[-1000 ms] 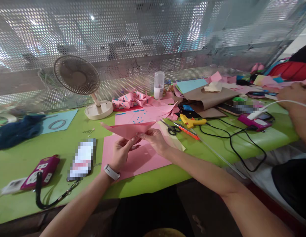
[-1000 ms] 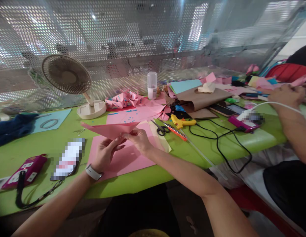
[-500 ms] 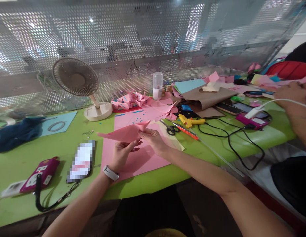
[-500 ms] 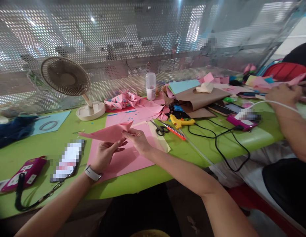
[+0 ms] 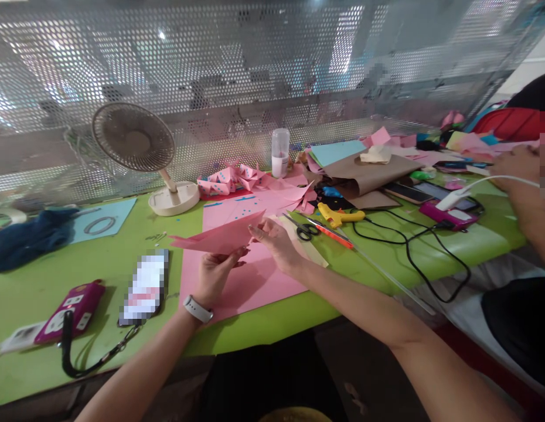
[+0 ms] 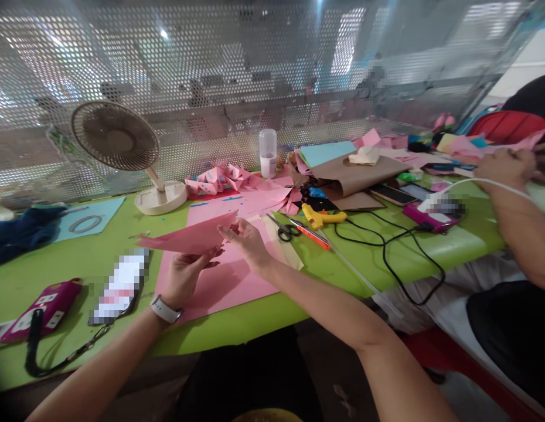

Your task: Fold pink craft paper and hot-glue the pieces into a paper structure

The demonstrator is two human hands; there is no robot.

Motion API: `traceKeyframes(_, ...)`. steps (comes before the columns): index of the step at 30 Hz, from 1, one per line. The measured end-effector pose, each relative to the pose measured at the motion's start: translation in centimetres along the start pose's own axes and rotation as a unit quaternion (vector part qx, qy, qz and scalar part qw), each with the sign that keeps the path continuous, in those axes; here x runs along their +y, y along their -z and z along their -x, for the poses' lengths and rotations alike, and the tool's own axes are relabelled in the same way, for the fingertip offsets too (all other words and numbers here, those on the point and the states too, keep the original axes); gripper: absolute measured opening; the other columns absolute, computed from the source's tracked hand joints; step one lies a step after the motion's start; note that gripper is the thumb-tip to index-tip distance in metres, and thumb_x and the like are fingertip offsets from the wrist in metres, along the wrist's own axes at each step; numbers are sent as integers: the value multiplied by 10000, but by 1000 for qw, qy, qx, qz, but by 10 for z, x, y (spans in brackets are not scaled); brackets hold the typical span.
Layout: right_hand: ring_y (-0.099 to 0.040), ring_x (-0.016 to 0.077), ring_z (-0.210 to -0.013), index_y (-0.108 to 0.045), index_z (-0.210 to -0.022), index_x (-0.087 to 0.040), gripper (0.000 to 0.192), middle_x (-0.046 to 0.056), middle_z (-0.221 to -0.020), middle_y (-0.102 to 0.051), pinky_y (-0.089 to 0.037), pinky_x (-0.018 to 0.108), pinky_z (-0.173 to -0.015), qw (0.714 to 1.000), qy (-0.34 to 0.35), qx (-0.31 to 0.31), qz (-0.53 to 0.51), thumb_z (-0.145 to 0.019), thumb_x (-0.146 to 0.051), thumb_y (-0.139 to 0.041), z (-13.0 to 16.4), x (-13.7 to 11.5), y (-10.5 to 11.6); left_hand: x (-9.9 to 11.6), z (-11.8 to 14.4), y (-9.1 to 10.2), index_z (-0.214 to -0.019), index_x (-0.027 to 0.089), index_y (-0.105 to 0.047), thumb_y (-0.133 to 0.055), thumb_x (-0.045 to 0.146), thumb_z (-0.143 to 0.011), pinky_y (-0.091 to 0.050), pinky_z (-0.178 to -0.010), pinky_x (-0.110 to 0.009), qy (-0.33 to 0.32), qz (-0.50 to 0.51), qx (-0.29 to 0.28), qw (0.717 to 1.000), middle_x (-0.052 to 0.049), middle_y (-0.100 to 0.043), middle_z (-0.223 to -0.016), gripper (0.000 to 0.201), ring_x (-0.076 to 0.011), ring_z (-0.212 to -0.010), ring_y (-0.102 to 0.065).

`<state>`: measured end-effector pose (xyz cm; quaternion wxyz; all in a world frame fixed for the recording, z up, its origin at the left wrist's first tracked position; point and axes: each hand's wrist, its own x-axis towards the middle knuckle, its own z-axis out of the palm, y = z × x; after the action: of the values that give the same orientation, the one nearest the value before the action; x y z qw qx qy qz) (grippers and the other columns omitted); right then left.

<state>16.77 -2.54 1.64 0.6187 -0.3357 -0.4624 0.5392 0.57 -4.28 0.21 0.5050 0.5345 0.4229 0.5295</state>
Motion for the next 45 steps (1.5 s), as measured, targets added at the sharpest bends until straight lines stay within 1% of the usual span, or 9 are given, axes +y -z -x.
traceKeyframes(4, -566, 164, -1018, -592, -1029, -263, 413, 24, -1110, -627, -435, 300, -904, 996, 84, -13, 9, -702, -427, -783, -7, -17, 14, 6, 2, 1, -860, 147, -773, -822, 406, -668, -606, -645, -315, -3, -16, -8, 1000, -123, -768, -878, 326, -276, -852, -734)
traceKeyframes(8, -528, 197, -1192, -659, -987, -268, 313, 35, -1231, -613, -400, 354, -991, 988, 100, -99, 66, -714, -335, -795, -11, -28, 27, 10, 1, 5, -880, 146, -773, -802, 422, -694, -594, -604, -283, 7, -34, -30, 999, -128, -767, -874, 334, -276, -841, -737)
traceKeyframes(11, -565, 212, -1150, -702, -845, -241, 208, 48, -1160, -640, -431, 373, -957, 985, 94, -117, 88, -695, -342, -804, -14, -25, 29, 8, 0, 7, -889, 119, -762, -792, 435, -709, -587, -578, -269, 24, -38, -44, 998, -142, -764, -840, 364, -283, -827, -739)
traceKeyframes(14, -603, 206, -1051, -718, -743, -221, 202, 55, -1043, -658, -468, 358, -895, 985, 86, -95, 118, -677, -391, -805, -16, -21, 30, 4, -1, 7, -949, 111, -723, -725, 532, -752, -584, -535, -280, 51, 22, -40, 998, -153, -761, -887, 465, -300, -811, -741)
traceKeyframes(19, -614, 195, -999, -750, -743, -231, 224, 57, -1075, -637, -482, 350, -889, 979, 101, -99, 145, -653, -425, -814, -19, -18, 32, 0, -4, 8, -869, 114, -667, -673, 591, -772, -580, -509, -265, 59, 64, -8, 996, -153, -753, -939, 487, -332, -876, -730)
traceKeyframes(26, -631, 197, -913, -765, -749, -222, 235, 43, -909, -715, -459, 364, -884, 977, 36, -139, 156, -696, -451, -774, -20, -15, 35, 3, -4, 7, -921, 112, -687, -713, 586, -732, -596, -559, -277, 66, 59, -3, 996, -140, -752, -932, 511, -320, -882, -732)
traceKeyframes(35, -607, 148, -700, -766, -744, -198, 236, 37, -787, -722, -481, 298, -670, 974, 5, -156, 161, -686, -426, -786, -22, -19, 43, 2, -4, 5, -689, 124, -644, -753, 582, -686, -598, -561, -280, 77, 87, -7, 993, -49, -660, -587, 471, -324, -830, -738)
traceKeyframes(42, -566, 122, -617, -720, -685, -175, 283, 2, -655, -668, -435, 271, -603, 975, 13, -124, 185, -634, -434, -821, -26, -19, 46, 6, -4, 4, -925, 107, -693, -765, 582, -670, -595, -572, -284, 84, 84, -7, 993, -116, -744, -870, 544, -312, -854, -737)
traceKeyframes(45, -568, 122, -619, -710, -689, -169, 309, 5, -655, -668, -442, 275, -619, 979, 17, -98, 180, -626, -447, -826, -29, -21, 48, 5, -5, 4, -870, 112, -683, -768, 593, -658, -605, -615, -311, 80, 91, -4, 993, -105, -740, -851, 533, -321, -866, -734)
